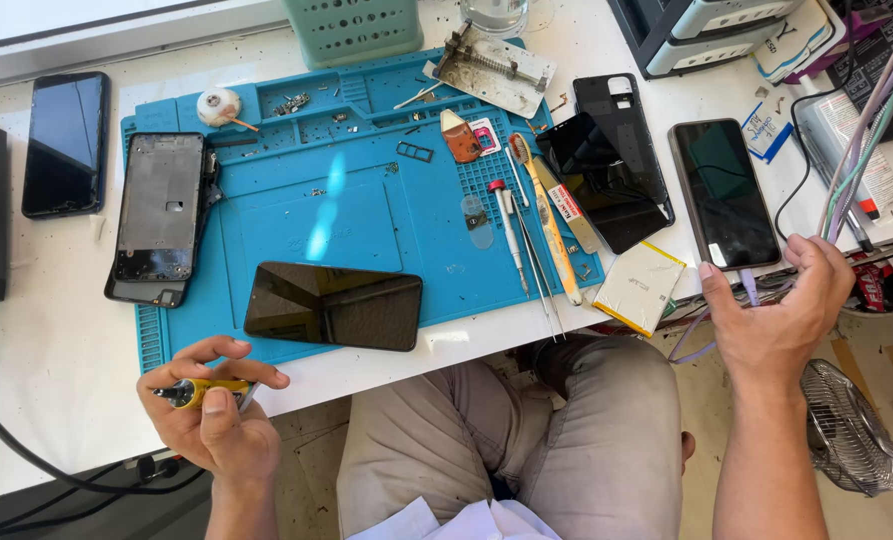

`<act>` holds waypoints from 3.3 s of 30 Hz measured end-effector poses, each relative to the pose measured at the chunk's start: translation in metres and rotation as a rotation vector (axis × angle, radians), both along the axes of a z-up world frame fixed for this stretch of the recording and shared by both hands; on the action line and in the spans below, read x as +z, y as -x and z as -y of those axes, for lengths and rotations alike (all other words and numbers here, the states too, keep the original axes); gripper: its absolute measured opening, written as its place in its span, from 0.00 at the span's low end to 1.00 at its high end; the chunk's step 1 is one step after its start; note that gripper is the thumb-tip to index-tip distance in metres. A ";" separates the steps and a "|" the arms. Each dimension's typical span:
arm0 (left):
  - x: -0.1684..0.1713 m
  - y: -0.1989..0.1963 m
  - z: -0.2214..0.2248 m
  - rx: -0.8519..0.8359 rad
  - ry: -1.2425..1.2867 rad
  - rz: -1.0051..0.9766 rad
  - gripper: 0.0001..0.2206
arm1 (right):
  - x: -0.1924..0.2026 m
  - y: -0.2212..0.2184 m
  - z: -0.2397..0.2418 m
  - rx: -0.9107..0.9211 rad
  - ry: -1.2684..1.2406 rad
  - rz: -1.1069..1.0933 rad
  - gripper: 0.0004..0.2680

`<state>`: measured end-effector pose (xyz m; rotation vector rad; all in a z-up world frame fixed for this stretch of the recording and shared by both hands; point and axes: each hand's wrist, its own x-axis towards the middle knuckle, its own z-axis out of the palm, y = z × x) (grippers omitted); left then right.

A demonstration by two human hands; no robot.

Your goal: Cleaning a mobile phone screen and applying adhesive during a repair process

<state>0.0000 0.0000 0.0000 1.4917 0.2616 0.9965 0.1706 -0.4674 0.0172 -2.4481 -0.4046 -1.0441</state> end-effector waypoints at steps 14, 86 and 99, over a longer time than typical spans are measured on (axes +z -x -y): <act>0.044 0.004 0.094 -0.223 -0.086 -0.159 0.11 | 0.039 0.115 -0.152 0.653 -0.416 -0.457 0.11; 0.081 -0.103 -0.129 -0.952 -1.088 -0.833 0.50 | 0.061 -0.190 -0.279 0.496 0.159 -0.266 0.06; 0.083 -0.103 -0.126 -0.954 -1.119 -0.927 0.53 | 0.079 0.036 -0.210 0.360 0.117 -0.932 0.26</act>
